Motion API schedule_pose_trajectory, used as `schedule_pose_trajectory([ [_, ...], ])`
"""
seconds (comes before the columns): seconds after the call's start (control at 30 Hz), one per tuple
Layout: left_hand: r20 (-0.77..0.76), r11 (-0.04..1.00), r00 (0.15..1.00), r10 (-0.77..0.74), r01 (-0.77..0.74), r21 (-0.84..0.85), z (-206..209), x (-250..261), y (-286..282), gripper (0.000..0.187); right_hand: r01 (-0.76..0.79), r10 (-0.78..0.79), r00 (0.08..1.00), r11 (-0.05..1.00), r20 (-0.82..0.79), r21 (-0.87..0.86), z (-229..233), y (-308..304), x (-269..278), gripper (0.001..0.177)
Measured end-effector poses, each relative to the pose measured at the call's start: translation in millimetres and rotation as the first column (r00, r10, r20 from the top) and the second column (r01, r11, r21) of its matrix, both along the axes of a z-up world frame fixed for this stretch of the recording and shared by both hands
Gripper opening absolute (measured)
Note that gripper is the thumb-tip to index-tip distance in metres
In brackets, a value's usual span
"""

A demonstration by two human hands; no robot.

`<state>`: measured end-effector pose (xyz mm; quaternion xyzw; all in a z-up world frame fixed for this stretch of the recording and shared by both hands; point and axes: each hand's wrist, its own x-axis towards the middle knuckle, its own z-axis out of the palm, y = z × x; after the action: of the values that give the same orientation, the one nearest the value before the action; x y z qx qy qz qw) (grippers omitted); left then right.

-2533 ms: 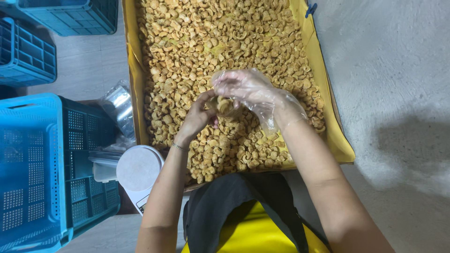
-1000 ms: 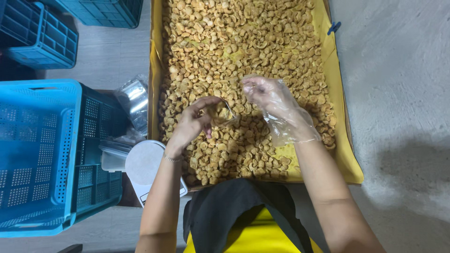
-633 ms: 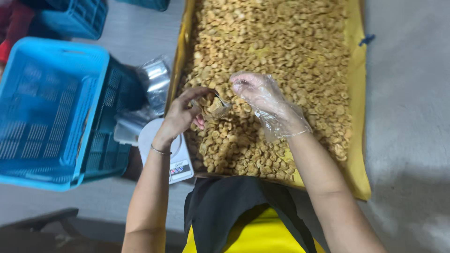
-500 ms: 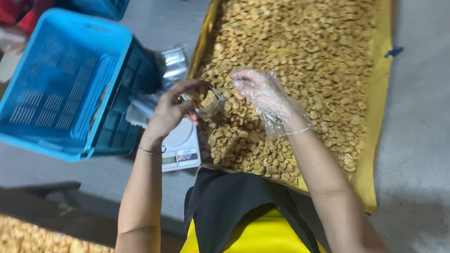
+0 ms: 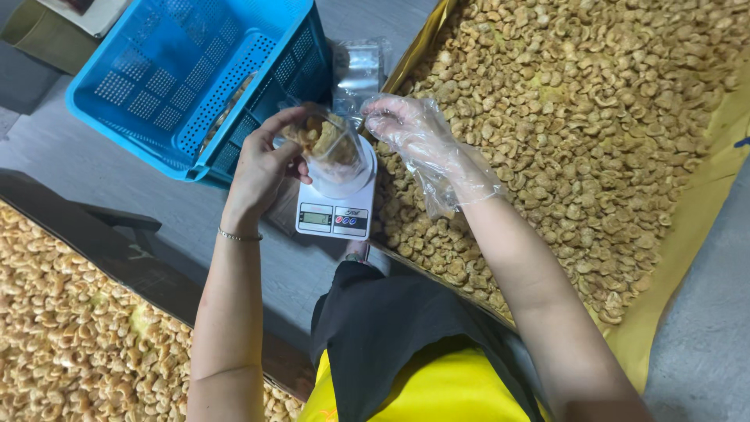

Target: The person scoops fried snacks from a large yellow tray into clear plastic bags, weighs each bag on a digital scale, and places the sealed bags into a blue basket. The process is repeated continuously throughout the clip.

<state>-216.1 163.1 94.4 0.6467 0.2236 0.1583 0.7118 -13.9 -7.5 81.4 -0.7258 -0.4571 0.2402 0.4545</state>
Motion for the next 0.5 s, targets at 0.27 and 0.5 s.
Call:
schedule_pose_trajectory([
  [0.27, -0.047, 0.929, 0.999, -0.014, 0.03, 0.369, 46, -7, -5, 0.039, 0.062, -0.078, 0.988, 0.991, -0.137, -0.121, 12, -7, -4, 0.029],
  [0.5, -0.18, 0.515, 0.978, 0.106, 0.101, 0.851, 57, -8, 0, 0.059, 0.069, -0.096, 0.973, 0.989, -0.212, -0.13, 6, -8, -3, 0.028],
])
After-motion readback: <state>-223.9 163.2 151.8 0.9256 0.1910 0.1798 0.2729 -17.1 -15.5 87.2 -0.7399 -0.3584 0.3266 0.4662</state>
